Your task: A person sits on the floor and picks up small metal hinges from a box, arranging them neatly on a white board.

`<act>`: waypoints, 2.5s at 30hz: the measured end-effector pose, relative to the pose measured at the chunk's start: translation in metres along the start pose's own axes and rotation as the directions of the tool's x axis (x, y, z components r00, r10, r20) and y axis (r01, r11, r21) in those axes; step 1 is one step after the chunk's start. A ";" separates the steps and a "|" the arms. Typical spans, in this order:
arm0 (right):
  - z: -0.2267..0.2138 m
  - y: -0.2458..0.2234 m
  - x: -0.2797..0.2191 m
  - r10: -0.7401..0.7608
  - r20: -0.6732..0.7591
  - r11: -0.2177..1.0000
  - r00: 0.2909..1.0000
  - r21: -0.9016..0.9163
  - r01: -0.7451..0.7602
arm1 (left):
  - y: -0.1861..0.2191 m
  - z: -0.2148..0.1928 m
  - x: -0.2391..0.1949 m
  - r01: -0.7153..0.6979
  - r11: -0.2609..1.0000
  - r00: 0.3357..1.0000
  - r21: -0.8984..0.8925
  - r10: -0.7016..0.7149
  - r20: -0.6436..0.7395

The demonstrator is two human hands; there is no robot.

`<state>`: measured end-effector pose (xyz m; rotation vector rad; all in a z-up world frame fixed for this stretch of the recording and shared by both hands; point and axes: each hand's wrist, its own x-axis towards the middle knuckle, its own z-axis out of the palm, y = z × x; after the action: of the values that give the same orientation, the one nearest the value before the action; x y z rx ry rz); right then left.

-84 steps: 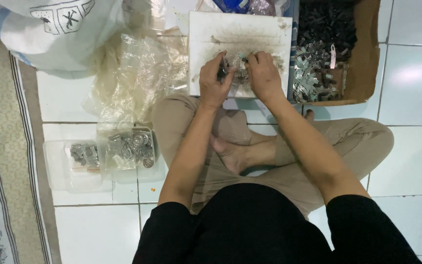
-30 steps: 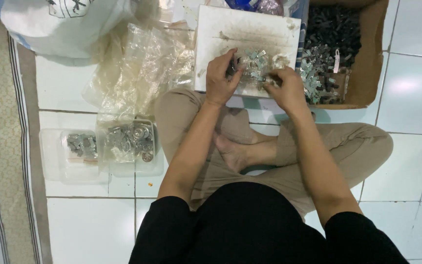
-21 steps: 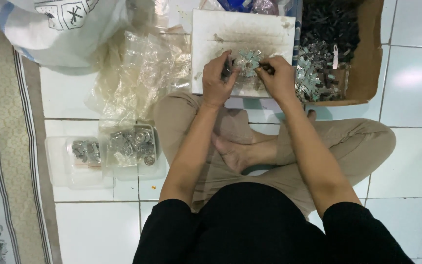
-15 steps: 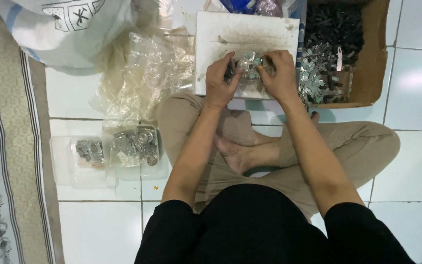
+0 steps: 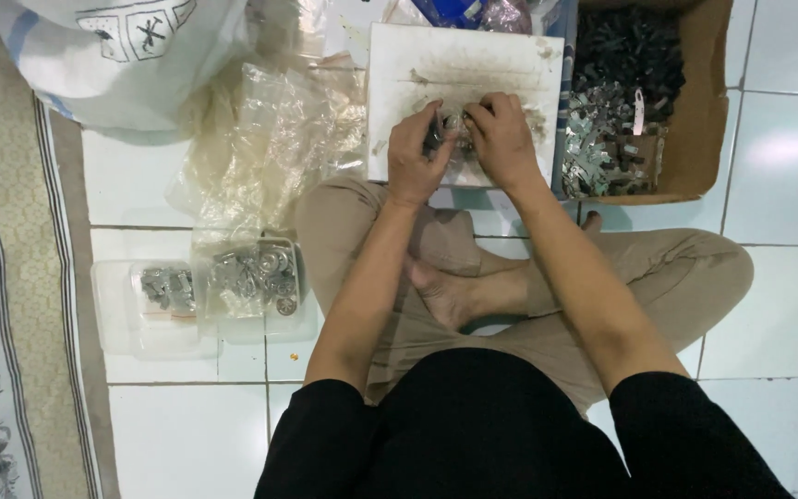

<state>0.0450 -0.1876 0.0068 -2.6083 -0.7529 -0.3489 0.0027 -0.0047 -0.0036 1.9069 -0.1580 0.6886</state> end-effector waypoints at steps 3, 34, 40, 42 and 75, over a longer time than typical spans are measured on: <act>-0.013 0.002 -0.001 0.101 0.085 0.990 0.991 0.089 -0.109 | -0.006 0.006 -0.005 0.024 1.000 1.000 0.004 -0.024 0.003; -0.065 -0.047 0.040 0.566 0.218 0.443 0.795 0.733 -0.517 | -0.005 -0.003 -0.002 -0.065 0.998 0.995 -0.017 0.066 0.075; -0.089 -0.085 0.062 0.455 0.295 0.643 0.840 0.544 -0.539 | -0.002 -0.005 0.002 -0.110 0.993 0.990 -0.051 0.113 0.079; -0.089 -0.089 0.064 0.403 0.272 0.737 0.874 0.470 -0.486 | -0.007 -0.004 -0.004 -0.055 0.998 0.991 -0.011 0.056 0.117; -0.023 -0.007 -0.014 0.427 0.183 0.880 0.886 0.141 -0.454 | 0.001 0.000 -0.001 0.057 0.998 0.998 0.009 -0.058 0.030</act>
<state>0.0271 -0.1986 0.0249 -2.5513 -0.1973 0.0472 0.0013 -0.0058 -0.0033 1.9227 -0.1194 0.6224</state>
